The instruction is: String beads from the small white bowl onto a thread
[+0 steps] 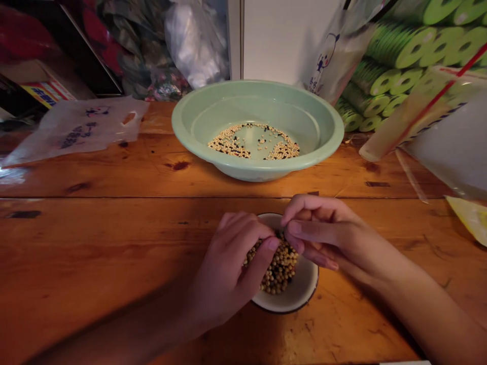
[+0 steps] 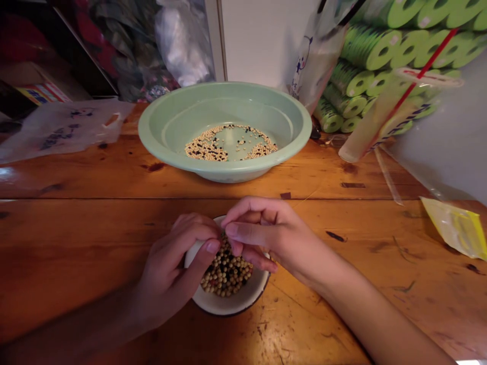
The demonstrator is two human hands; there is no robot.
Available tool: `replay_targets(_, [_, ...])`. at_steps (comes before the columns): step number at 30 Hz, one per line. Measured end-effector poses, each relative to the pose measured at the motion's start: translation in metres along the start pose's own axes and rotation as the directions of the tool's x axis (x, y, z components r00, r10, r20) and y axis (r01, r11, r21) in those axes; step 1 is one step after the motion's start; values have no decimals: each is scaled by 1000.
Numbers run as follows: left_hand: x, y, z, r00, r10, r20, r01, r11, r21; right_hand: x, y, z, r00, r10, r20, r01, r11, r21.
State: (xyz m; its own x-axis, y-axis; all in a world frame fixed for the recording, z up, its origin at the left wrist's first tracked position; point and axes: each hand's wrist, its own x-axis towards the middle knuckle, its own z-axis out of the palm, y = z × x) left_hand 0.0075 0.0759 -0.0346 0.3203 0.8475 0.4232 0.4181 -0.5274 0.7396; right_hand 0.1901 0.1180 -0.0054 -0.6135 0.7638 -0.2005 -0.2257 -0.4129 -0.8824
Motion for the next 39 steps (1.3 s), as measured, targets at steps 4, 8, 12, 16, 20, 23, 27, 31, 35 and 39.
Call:
replay_targets(4, [-1, -1, 1, 997, -55, -50, 52, 997, -54, 1, -3, 0, 999, 19, -34, -15, 991, 134])
replay_targets(8, [-2, -3, 4, 993, -75, -90, 67, 994, -88, 5, -2, -2, 995, -21, -100, 46, 966, 254])
replay_targets(12, [-2, -6, 5, 993, -76, -90, 67, 993, -93, 9, 3, -6, 985, 12, -172, 36, 961, 273])
replay_targets(16, [-2, -9, 5, 995, -69, -71, 62, 994, -85, 7, 5, -10, 995, 45, -88, -28, 982, 184])
replay_targets(20, [-3, -10, 6, 998, -48, -29, 46, 996, -79, 3, 2, -10, 999, -8, -41, 10, 999, 45])
replay_targets(23, [-4, -10, 7, 999, -30, -17, 29, 997, -74, 3, -1, -9, 996, -49, -72, 50, 998, 23])
replay_targets(27, [-3, -11, 5, 1000, 10, 18, -9, 997, -80, 6, -5, -10, 995, -61, -84, 64, 997, 34])
replay_targets(31, [-2, -12, 5, 997, 56, 52, -51, 995, -85, 7, -7, -11, 990, -79, -115, 88, 993, 80])
replay_targets(35, [-2, -12, 5, 990, 130, 56, -125, 989, -80, 6, -6, -13, 991, -70, -111, 82, 992, 101])
replay_targets(39, [10, -24, -8, 914, 255, -316, -281, 959, -39, 7, -4, -16, 992, -54, -118, 68, 990, 122])
